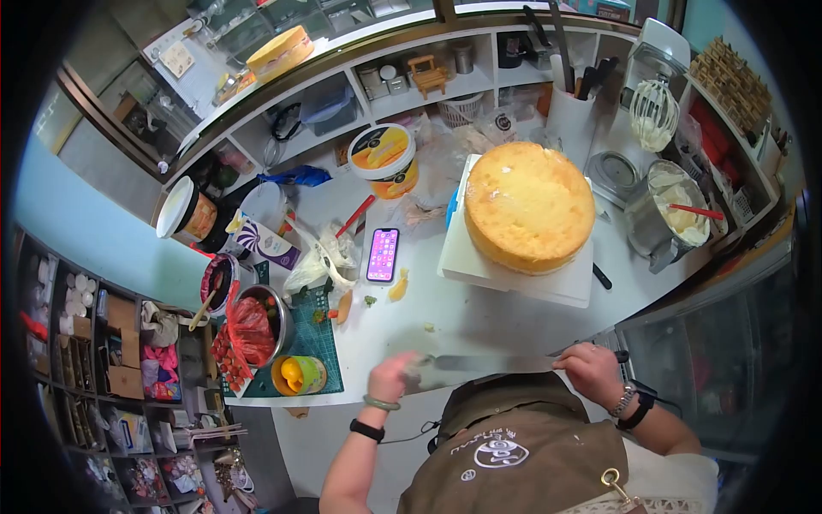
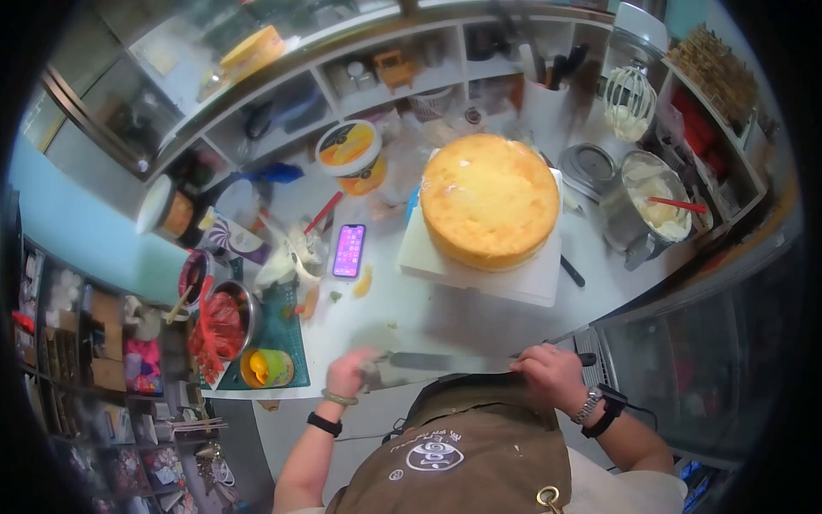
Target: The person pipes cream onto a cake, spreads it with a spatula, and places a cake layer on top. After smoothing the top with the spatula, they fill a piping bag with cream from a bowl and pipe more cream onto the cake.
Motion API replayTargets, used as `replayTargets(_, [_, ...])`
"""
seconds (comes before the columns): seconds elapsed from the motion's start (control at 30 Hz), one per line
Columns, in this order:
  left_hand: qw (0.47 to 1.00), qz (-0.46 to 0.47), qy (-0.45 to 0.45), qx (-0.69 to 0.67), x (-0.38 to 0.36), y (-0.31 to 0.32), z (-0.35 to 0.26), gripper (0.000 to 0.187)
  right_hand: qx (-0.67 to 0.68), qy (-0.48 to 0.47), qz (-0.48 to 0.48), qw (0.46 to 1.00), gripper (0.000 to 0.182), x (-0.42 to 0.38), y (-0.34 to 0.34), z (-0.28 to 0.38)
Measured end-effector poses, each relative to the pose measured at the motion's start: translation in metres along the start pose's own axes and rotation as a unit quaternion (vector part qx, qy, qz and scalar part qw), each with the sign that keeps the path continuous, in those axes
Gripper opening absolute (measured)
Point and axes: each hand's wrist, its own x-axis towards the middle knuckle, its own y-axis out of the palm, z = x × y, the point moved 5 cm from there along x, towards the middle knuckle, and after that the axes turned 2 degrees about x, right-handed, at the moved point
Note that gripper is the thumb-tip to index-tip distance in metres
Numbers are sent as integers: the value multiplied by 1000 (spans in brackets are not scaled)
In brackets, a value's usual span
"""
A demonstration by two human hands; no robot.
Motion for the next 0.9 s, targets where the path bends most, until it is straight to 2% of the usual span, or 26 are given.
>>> replayTargets(0.03, [957,-26,-251,-141,-9,-8,33,31,2,-4,-1,1000,15,-2,-1,-6])
replayTargets(0.07, [832,-49,-481,-271,-32,-11,61,28,-12,34,-11,999,15,-7,-3,-17])
replayTargets(0.1, [813,-84,-477,-323,-54,-3,96,41,-25,73,-19,997,16,-12,-5,-25])
replayTargets(0.13, [862,-104,-446,-215,-61,-12,105,52,-9,116,-17,993,14,-13,-6,-30])
replayTargets(0.17, [899,-121,-408,-105,-64,-20,107,64,-6,114,-14,993,14,-13,-5,-30])
replayTargets(0.2, [898,-122,-409,-104,-68,-17,109,64,6,141,-9,990,14,-13,-4,-32])
replayTargets(0.27, [914,-79,-381,116,-74,-10,102,78,17,170,-3,985,13,-14,-1,-35])
replayTargets(0.3, [915,-78,-380,115,-76,2,99,78,23,167,-4,986,12,-14,0,-34])
replayTargets(0.4, [867,-56,-452,200,-69,33,85,75,22,173,5,985,11,-21,-2,-34])
replayTargets(0.53, [853,-116,-473,188,-38,67,99,65,11,203,37,978,11,-33,-7,-37])
replayTargets(0.6, [893,-111,-406,160,4,86,75,58,10,216,40,976,11,-39,-12,-39])
replayTargets(0.67, [930,-122,-340,63,44,118,47,54,9,229,42,972,12,-40,-14,-42])
replayTargets(0.73, [957,-82,-274,39,80,143,8,53,7,242,27,970,13,-42,-18,-44])
replayTargets(0.77, [958,-82,-274,38,84,148,3,53,6,243,27,970,13,-42,-19,-45])
replayTargets(0.83, [971,-46,-220,-81,99,161,-5,54,21,238,12,971,13,-40,-21,-47])
replayTargets(0.87, [972,-46,-216,-85,99,158,-2,54,17,241,9,970,13,-40,-25,-48])
replayTargets(0.9, [959,-84,-258,-78,90,143,13,53,13,235,5,972,12,-40,-30,-47])
